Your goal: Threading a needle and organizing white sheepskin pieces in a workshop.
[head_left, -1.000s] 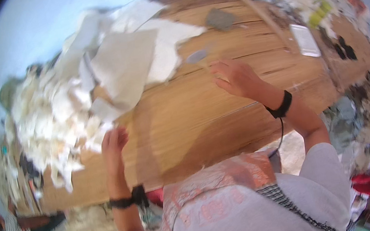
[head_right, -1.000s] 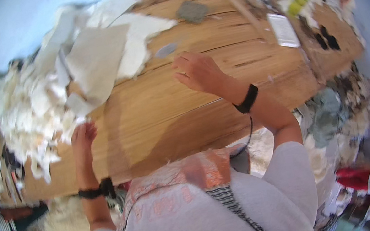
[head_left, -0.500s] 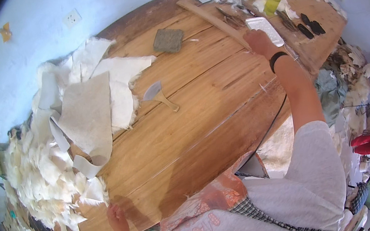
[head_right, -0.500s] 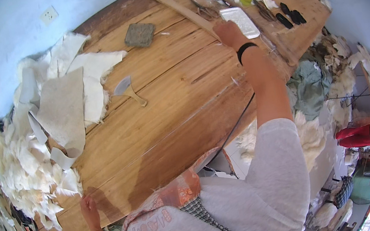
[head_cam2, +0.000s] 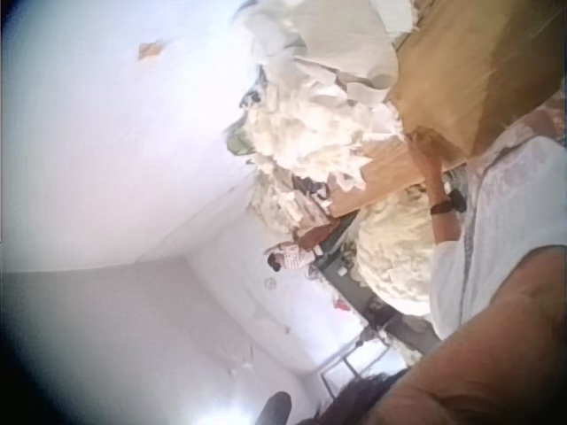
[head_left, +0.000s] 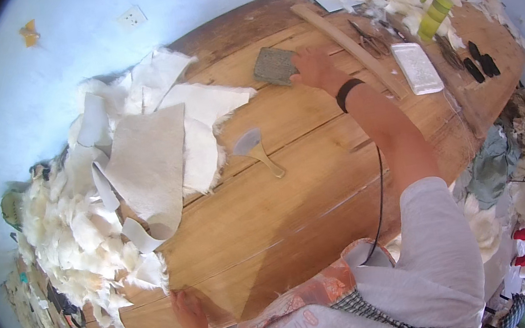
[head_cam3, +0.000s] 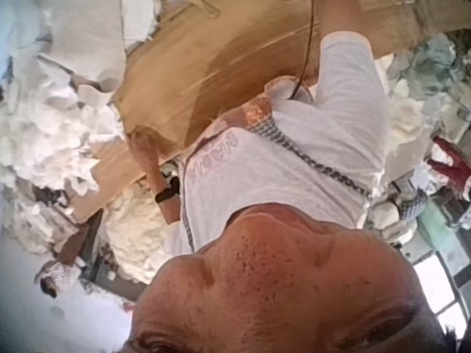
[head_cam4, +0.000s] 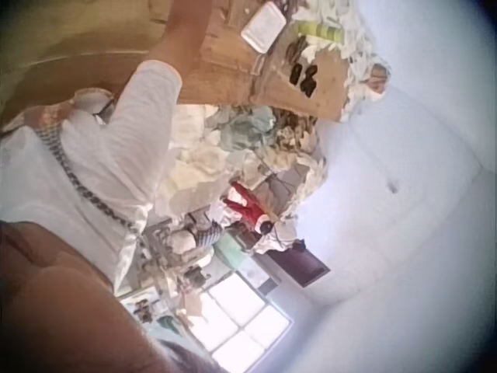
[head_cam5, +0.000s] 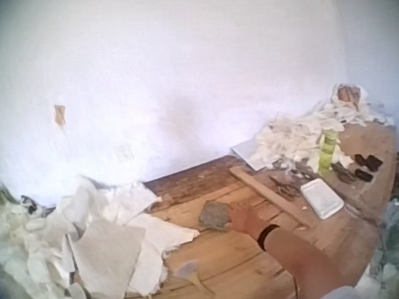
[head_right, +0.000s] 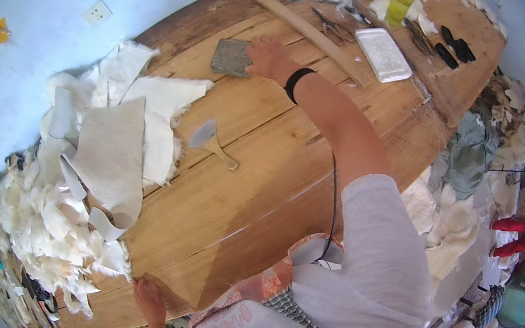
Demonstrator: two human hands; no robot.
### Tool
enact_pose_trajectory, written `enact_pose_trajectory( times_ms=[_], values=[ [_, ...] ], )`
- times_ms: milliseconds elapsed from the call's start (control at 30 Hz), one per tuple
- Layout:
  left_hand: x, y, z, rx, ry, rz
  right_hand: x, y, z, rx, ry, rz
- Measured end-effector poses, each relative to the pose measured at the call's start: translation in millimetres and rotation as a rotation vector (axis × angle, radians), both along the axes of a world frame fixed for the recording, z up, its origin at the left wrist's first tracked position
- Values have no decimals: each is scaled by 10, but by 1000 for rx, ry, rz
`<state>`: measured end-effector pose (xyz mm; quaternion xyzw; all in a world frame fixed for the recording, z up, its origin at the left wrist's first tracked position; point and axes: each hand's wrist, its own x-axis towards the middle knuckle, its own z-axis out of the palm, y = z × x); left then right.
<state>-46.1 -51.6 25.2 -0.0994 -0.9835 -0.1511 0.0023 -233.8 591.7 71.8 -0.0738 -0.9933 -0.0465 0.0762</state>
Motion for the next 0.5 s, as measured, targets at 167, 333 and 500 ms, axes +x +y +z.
enact_pose_trajectory(
  times_ms=[167,333,500],
  values=[
    [-12,131,124,99,-88,22,-349,289,-238,-221,-97,55],
    [-165,124,307,-51,-148,56,-845,64,191,-789,-242,-48],
    [-433,635,864,126,31,-140,-405,-886,832,-1828,306,395]
  ],
)
